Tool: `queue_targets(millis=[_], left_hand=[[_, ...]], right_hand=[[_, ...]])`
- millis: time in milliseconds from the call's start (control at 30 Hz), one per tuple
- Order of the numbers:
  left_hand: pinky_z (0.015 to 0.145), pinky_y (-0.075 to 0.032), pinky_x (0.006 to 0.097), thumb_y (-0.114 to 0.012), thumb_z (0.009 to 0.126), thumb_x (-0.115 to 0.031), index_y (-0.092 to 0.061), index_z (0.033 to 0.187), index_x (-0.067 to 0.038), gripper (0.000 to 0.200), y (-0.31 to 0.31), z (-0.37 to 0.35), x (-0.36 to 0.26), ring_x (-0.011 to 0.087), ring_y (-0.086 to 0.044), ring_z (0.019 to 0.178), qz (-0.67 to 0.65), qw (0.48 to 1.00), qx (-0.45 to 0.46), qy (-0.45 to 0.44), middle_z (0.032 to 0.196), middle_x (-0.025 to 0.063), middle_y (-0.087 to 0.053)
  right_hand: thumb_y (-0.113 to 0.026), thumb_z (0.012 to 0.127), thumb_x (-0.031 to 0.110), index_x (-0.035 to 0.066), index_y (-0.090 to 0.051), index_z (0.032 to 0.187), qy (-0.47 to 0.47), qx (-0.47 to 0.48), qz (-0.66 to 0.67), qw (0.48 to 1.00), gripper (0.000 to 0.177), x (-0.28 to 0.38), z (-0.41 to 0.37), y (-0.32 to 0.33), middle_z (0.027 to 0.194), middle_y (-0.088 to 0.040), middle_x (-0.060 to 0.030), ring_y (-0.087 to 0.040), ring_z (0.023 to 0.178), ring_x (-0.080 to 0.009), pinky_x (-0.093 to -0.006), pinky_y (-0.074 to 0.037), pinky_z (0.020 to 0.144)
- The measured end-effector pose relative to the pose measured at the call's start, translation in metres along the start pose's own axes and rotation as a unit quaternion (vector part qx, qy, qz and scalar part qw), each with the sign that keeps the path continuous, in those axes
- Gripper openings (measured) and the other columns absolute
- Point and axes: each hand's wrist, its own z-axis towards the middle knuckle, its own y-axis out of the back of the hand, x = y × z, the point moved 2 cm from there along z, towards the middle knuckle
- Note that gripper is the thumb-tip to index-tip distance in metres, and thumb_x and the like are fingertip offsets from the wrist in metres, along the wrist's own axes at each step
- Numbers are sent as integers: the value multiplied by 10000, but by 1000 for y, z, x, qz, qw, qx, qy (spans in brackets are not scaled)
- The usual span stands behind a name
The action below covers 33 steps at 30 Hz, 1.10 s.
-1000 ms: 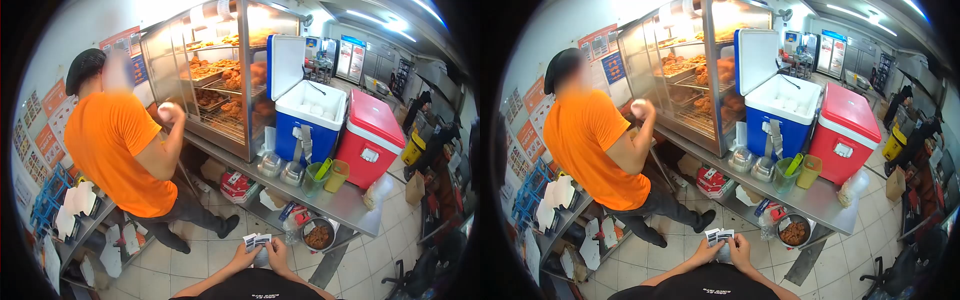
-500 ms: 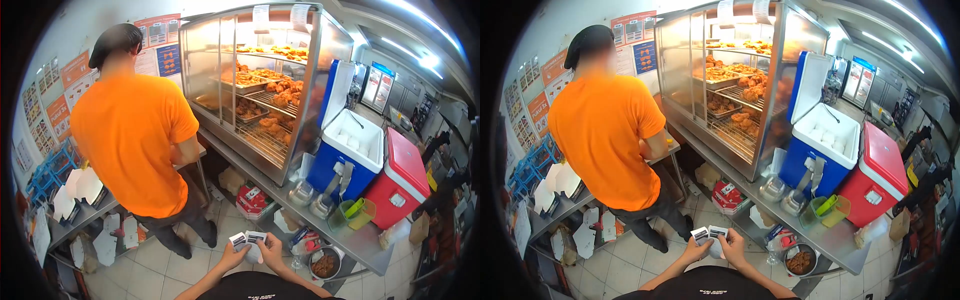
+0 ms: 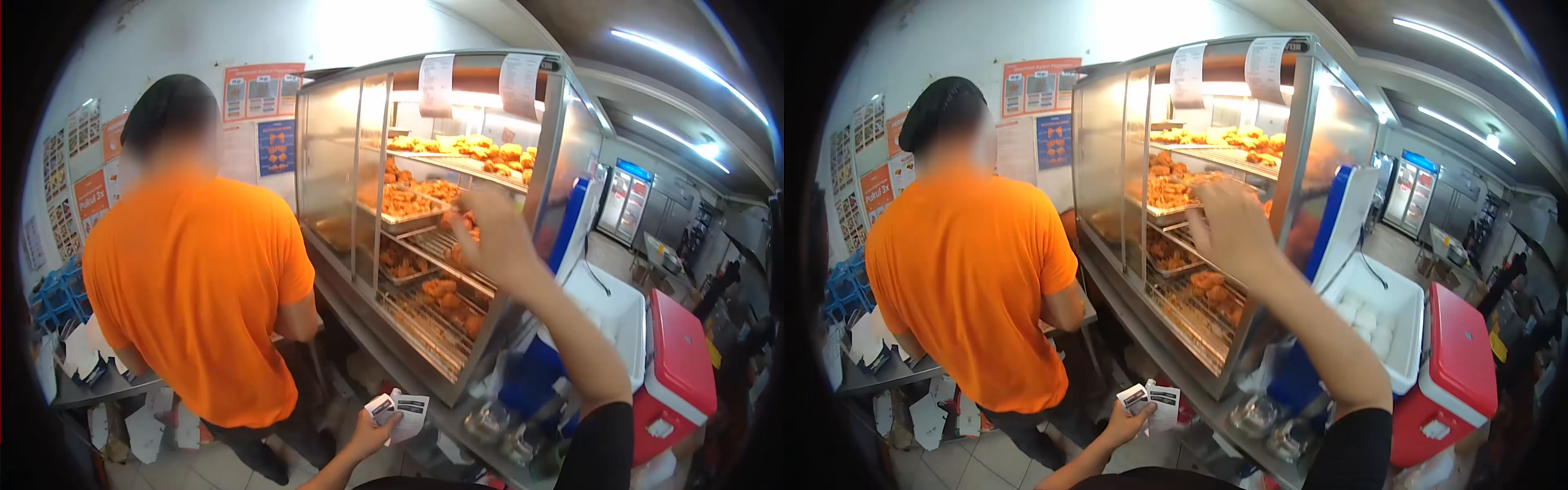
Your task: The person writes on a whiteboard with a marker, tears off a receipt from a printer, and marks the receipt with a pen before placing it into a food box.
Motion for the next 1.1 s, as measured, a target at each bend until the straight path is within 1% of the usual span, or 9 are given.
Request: queue_targets(millis=[100, 300, 500, 567, 667, 800, 833, 933, 1100], left_hand=[[727, -482, 267, -645, 823, -81, -580, 978, 1, 187, -11, 36, -2, 95, -592, 819, -3, 1000, -8, -20, 870, 46, -648], [722, -475, 257, -616, 861, -76, -546, 987, -25, 153, -25, 88, -31, 85, -580, 827, -10, 999, 32, -40, 855, 22, -614], [660, -458, 234, -631, 843, -43, -544, 980, -32, 162, -37, 156, -70, 62, -550, 788, -72, 993, -9, -94, 864, -1, -581], [658, -461, 234, -627, 846, -48, -546, 993, -31, 169, -41, 183, -107, 65, -551, 781, -155, 983, -53, -80, 878, -12, -576], [623, -448, 226, -637, 846, -98, -550, 993, -14, 190, -39, 238, -174, 70, -547, 734, -167, 940, -122, -272, 852, -2, -575], [609, -447, 232, -687, 812, -168, -532, 1029, -18, 306, -15, 358, -270, 87, -515, 730, -41, 851, -246, -462, 871, 29, -556], [658, -472, 262, -687, 808, -180, -552, 1047, -4, 326, -28, 350, -308, 111, -543, 760, -225, 879, -174, -382, 892, 57, -592], [711, -486, 307, -652, 824, -226, -589, 1077, 18, 357, -25, 415, -352, 148, -599, 836, -141, 935, 2, -327, 946, 104, -646], [689, -489, 294, -621, 840, -260, -588, 1027, 72, 382, -46, 417, -373, 148, -604, 767, -40, 953, 21, -301, 902, 112, -646]], right_hand=[[-569, 799, 179, 15, -571, 927, 94, -127, -137, 978, 208, -41, 114, -11, 951, -556, -145, -532, 920, -297, -388, -462, 780], [-523, 858, 280, 29, -612, 982, 24, -63, -352, 933, 294, -102, 224, -56, 971, -591, -101, -546, 963, -256, -406, -421, 835], [-505, 864, 323, 79, -672, 960, -43, 26, -486, 873, 310, -89, 248, -39, 973, -647, -81, -577, 982, -232, -400, -415, 815], [-475, 875, 330, 122, -685, 975, 1, 202, -561, 803, 313, -79, 246, -20, 1005, -661, -79, -599, 996, -255, -422, -421, 829], [-560, 800, 300, 240, -675, 1074, -85, 130, -556, 817, 303, -96, 252, -5, 1138, -638, -62, -430, 1249, -215, -417, -288, 963], [-520, 832, 285, 176, -659, 1107, -95, 248, -554, 789, 327, -60, 232, 36, 1165, -615, -101, -538, 1121, -204, -441, -355, 893], [-509, 840, 285, 149, -659, 1095, -100, 204, -558, 798, 326, -62, 229, 40, 1152, -620, -103, -558, 1085, -208, -443, -355, 895], [-487, 856, 298, 107, -660, 1072, -94, 130, -502, 850, 336, -69, 239, 37, 1123, -633, -102, -569, 1059, -222, -455, -332, 926], [-453, 889, 327, 151, -693, 988, -16, 140, -423, 895, 313, -103, 252, 7, 1031, -661, -90, -602, 1008, -283, -441, -420, 853]])
